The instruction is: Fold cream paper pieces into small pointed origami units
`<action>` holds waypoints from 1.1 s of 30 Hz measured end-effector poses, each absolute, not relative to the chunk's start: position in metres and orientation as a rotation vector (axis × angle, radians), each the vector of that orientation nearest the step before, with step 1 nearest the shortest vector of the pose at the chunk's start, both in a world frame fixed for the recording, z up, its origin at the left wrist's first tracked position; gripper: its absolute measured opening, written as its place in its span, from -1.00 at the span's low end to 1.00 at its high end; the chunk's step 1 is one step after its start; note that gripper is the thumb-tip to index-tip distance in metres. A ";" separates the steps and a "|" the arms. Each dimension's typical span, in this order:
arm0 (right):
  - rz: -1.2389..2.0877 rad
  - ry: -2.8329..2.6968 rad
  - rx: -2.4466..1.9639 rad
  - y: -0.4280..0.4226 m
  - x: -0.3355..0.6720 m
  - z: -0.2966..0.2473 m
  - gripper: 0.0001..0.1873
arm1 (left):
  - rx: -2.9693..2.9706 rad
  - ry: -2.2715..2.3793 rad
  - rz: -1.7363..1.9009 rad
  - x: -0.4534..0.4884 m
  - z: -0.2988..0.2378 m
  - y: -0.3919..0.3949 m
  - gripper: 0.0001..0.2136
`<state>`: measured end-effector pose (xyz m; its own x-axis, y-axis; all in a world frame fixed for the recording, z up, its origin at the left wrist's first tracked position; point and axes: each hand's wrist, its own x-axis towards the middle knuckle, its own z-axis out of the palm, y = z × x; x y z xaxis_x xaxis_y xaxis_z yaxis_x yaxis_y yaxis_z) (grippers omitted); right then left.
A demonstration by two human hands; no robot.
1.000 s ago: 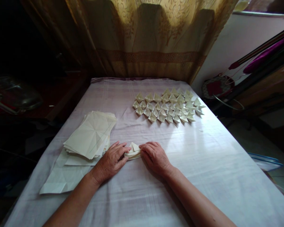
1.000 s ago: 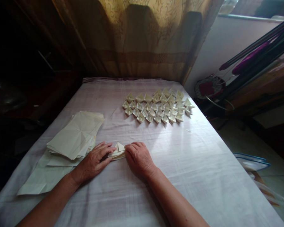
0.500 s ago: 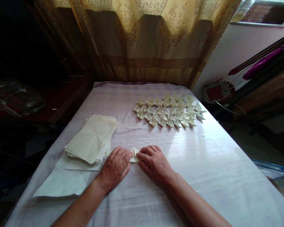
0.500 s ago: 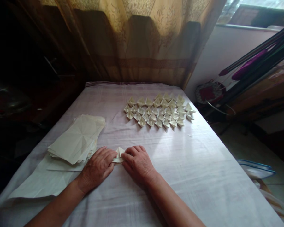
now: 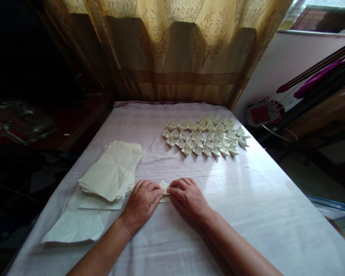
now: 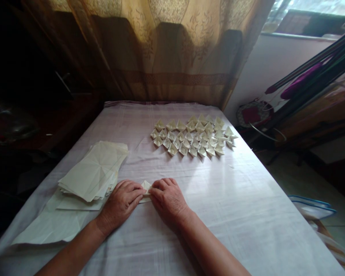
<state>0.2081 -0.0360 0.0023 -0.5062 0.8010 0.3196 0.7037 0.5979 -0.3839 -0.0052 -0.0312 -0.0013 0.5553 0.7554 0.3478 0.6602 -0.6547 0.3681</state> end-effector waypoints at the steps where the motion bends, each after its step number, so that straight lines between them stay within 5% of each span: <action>1: 0.286 -2.337 -1.207 -0.034 0.209 0.001 -0.88 | 2.586 1.209 0.720 -0.005 -0.002 -0.031 -0.84; 24: 0.215 -1.995 -1.563 -0.034 0.190 -0.014 -0.79 | 2.557 1.629 0.628 -0.001 -0.003 -0.031 -0.90; 33: 0.452 -2.060 -1.470 -0.032 0.204 -0.011 -0.87 | 2.561 1.609 0.651 -0.004 -0.004 -0.031 -0.93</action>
